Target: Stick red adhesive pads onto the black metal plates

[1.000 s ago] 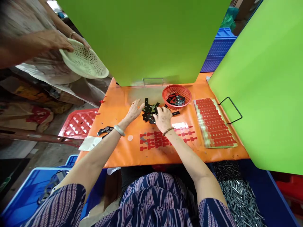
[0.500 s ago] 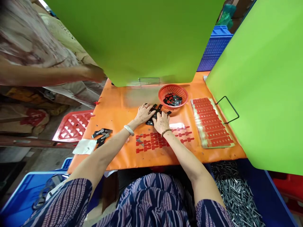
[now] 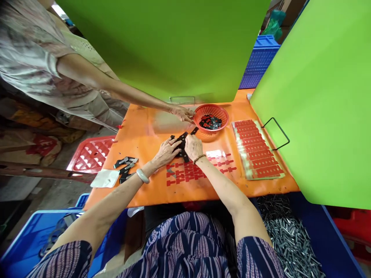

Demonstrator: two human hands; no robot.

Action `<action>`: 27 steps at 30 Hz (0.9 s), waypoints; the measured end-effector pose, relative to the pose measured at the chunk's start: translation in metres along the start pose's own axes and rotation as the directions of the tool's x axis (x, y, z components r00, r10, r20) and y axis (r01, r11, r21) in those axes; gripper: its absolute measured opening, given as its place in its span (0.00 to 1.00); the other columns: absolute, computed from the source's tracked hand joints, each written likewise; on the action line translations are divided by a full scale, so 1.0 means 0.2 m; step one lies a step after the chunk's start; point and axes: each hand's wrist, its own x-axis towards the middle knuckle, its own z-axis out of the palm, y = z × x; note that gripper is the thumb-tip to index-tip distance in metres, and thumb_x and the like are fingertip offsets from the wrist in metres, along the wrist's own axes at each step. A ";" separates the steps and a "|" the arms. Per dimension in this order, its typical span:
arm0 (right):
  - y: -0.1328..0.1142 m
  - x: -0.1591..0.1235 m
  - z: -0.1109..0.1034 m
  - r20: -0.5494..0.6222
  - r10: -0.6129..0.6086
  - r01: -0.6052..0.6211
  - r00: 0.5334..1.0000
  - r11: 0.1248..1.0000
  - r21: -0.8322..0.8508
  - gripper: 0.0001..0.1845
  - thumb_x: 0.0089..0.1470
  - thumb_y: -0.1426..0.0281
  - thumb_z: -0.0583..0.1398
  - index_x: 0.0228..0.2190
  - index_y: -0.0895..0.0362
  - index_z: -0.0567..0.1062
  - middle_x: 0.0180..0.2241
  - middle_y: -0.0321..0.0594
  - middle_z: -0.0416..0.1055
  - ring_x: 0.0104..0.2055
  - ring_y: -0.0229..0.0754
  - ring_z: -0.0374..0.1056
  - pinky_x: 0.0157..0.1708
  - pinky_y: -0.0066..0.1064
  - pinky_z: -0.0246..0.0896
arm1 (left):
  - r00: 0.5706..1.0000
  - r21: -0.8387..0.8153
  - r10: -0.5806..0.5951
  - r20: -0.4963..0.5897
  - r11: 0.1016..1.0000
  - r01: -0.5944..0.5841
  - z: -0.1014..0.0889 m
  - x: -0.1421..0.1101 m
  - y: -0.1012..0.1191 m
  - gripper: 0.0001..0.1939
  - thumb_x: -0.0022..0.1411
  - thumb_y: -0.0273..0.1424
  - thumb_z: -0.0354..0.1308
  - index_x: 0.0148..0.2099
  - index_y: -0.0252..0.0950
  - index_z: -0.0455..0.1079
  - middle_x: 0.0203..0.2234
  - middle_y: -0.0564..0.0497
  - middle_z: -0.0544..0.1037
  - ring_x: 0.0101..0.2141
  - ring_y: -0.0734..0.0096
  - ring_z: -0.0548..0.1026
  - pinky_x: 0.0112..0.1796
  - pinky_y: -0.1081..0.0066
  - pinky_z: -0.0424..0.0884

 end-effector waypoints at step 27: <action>0.16 0.25 0.03 0.120 -0.109 0.121 0.987 0.988 -0.094 0.15 0.55 0.81 0.52 0.42 0.59 0.71 0.47 0.52 0.67 0.50 0.50 0.61 0.52 0.42 0.55 | 1.000 0.012 0.006 -0.008 1.000 -0.006 -0.06 -0.03 -0.04 0.27 0.65 0.44 0.52 0.61 0.35 0.65 0.61 0.37 0.66 0.61 0.51 0.62 0.59 0.52 0.57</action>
